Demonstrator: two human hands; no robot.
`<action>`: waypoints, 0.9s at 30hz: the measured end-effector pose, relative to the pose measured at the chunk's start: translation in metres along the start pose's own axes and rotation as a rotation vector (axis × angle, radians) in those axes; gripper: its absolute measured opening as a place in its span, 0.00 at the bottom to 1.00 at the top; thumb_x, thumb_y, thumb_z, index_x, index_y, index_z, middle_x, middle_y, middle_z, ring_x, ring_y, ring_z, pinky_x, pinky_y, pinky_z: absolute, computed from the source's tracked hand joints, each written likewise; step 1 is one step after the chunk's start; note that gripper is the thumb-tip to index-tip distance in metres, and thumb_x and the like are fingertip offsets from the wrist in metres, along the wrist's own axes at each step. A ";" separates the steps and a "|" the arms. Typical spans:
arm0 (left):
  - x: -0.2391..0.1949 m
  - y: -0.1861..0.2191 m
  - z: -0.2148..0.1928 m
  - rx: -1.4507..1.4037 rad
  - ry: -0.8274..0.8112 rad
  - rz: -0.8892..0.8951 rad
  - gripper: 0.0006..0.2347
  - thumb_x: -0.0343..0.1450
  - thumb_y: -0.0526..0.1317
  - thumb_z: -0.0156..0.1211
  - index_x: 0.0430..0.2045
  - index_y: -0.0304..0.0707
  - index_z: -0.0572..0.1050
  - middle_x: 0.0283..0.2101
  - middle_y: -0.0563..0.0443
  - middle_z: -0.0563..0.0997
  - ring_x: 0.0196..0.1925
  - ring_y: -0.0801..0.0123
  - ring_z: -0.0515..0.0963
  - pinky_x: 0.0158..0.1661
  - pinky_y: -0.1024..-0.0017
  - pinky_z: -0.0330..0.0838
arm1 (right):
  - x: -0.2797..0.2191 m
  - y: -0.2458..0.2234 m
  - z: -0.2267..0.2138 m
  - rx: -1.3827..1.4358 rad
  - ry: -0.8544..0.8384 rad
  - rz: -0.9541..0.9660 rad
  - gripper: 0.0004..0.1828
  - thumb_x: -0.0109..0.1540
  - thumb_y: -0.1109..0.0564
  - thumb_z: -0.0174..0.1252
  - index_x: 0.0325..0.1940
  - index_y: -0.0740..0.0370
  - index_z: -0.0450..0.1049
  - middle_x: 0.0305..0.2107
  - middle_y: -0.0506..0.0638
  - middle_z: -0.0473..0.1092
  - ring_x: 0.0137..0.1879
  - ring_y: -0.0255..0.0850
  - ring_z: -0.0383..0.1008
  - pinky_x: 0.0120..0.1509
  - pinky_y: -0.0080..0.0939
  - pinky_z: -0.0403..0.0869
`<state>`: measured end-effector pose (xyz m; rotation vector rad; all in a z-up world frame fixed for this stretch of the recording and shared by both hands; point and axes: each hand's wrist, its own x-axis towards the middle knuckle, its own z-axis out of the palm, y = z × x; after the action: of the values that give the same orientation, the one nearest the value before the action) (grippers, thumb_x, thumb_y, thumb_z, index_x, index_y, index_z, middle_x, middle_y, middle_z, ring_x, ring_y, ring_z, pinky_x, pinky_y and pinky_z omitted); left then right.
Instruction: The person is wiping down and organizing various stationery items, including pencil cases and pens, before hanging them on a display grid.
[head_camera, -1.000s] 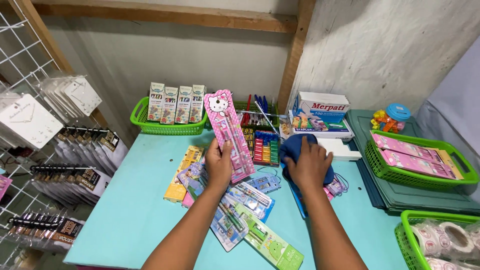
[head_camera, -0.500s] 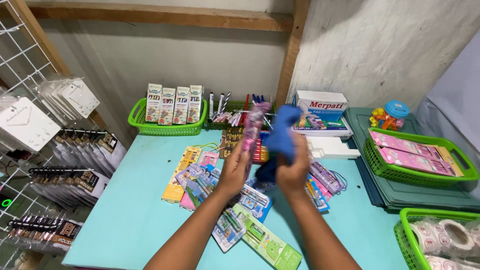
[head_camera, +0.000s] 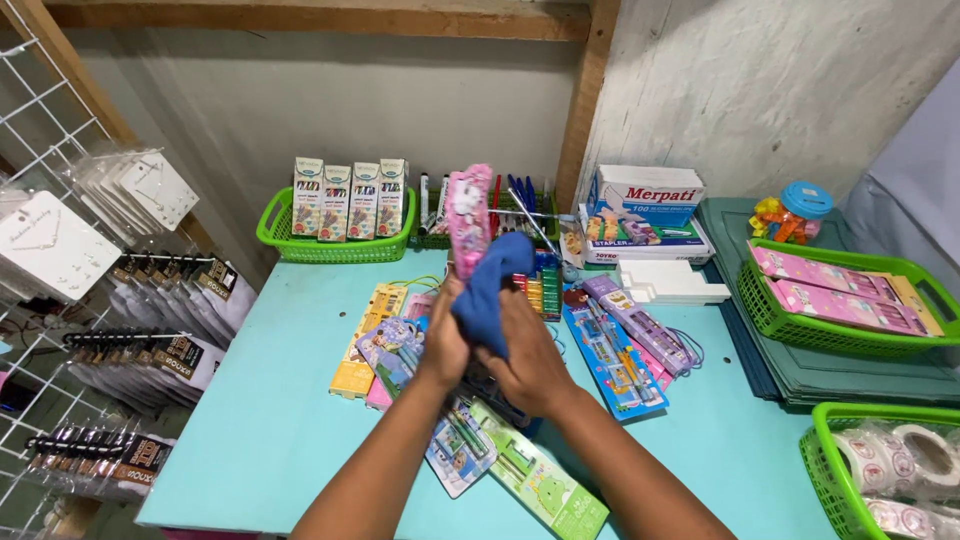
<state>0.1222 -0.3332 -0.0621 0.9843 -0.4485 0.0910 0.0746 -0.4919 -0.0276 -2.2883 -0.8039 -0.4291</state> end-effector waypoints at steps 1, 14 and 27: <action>-0.002 -0.003 0.006 -0.002 0.000 -0.002 0.22 0.84 0.49 0.33 0.57 0.29 0.71 0.54 0.44 0.78 0.55 0.66 0.78 0.60 0.67 0.70 | -0.003 0.007 0.001 -0.001 -0.001 0.003 0.30 0.57 0.56 0.64 0.59 0.69 0.65 0.60 0.67 0.63 0.70 0.64 0.61 0.79 0.56 0.59; -0.019 0.023 0.057 0.535 -0.270 0.158 0.19 0.79 0.39 0.43 0.64 0.28 0.65 0.66 0.39 0.68 0.69 0.57 0.69 0.68 0.65 0.61 | -0.007 0.012 -0.010 0.442 0.562 -0.043 0.38 0.69 0.54 0.50 0.79 0.72 0.46 0.68 0.65 0.60 0.71 0.53 0.65 0.77 0.49 0.62; -0.003 0.017 0.030 0.569 -0.012 0.189 0.21 0.82 0.45 0.35 0.67 0.32 0.63 0.69 0.39 0.69 0.72 0.54 0.68 0.70 0.62 0.59 | -0.006 -0.004 -0.003 0.087 0.169 -0.175 0.33 0.66 0.49 0.53 0.70 0.71 0.61 0.67 0.72 0.59 0.73 0.68 0.58 0.77 0.57 0.58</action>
<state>0.1055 -0.3482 -0.0359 1.4986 -0.5392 0.4003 0.0674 -0.4935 -0.0263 -2.0779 -0.9219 -0.6441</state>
